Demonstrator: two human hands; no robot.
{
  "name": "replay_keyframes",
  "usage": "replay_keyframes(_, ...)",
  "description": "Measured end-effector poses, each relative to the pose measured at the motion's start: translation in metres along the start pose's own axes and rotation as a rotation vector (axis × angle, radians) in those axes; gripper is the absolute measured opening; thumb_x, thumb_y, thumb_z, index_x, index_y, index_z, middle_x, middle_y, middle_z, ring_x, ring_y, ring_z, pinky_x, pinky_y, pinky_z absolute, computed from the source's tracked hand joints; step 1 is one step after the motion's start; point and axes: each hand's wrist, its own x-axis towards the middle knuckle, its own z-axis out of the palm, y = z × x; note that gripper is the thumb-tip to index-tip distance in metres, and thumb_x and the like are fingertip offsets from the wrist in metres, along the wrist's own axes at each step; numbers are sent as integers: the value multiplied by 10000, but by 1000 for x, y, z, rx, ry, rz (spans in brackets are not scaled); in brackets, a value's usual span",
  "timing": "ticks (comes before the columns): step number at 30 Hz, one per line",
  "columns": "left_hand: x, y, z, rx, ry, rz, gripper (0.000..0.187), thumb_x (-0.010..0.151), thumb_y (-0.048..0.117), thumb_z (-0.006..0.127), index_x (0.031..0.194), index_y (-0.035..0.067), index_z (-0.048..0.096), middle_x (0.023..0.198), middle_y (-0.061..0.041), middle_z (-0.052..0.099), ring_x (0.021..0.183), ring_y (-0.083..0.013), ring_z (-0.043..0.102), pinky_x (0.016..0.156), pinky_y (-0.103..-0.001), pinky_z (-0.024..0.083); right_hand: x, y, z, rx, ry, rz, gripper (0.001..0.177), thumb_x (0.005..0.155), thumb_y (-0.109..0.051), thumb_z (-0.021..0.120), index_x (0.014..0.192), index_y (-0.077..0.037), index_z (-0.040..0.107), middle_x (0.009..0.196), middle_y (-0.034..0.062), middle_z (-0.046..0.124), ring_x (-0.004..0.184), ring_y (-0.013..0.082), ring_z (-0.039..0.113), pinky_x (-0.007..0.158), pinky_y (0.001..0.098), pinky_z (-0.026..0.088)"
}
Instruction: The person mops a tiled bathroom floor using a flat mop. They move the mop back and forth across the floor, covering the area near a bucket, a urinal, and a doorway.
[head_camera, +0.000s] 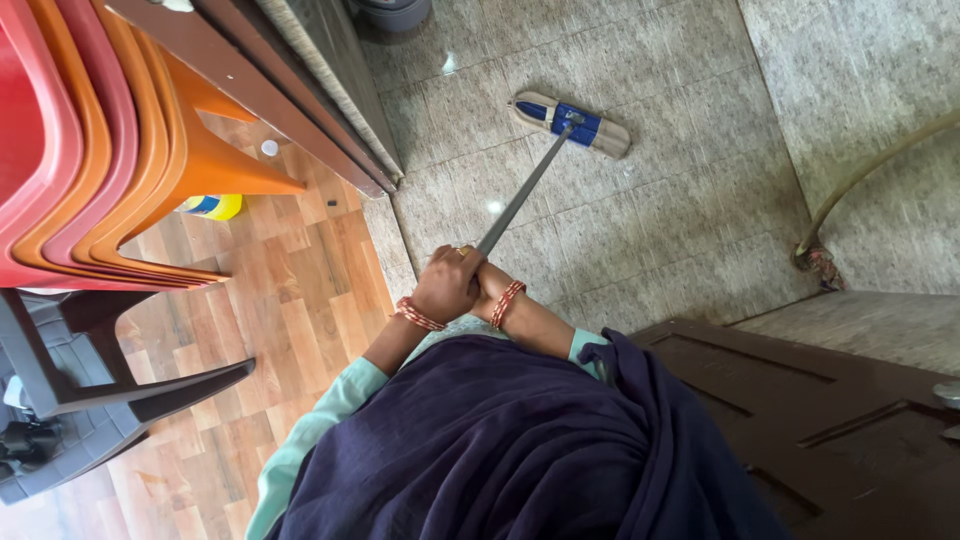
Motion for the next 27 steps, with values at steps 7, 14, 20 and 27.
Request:
replay_keyframes(7, -46, -5, -68, -103, 40, 157, 273, 738, 60, 663, 1007, 18, 640, 826, -155, 660, 803, -344, 661, 912, -462, 502, -15, 54, 45, 33, -42, -13, 247, 1103, -277, 434, 1159, -108, 605, 1136, 50, 702, 1074, 165, 672, 922, 350, 590)
replay_keyframes(14, -73, 9, -179, -185, -29, 193, 294, 704, 58, 687, 992, 18, 645, 876, -161, 667, 862, -364, 647, 868, -476, 515, -36, 118, 105, 50, -45, -30, 202, 1080, -96, 434, 1195, -62, 597, 1168, 93, 678, 1061, 181, 674, 918, 348, 579)
replay_keyframes(20, -75, 11, -185, -277, -62, 198, 282, 685, 33, 672, 966, 37, 647, 887, -166, 663, 911, -377, 644, 856, -480, 535, -45, 130, 104, 70, -104, -59, 265, 1030, -67, 403, 1229, -38, 575, 1203, 118, 661, 1101, 195, 664, 955, 366, 564)
replay_keyframes(27, -75, -20, -92, -223, -20, 178, 239, 742, 25, 658, 981, 41, 658, 867, -164, 670, 874, -369, 643, 892, -476, 522, 8, 110, 33, 145, -87, -97, 232, 1067, -123, 418, 1212, -46, 583, 1193, 116, 667, 1083, 189, 665, 960, 357, 581)
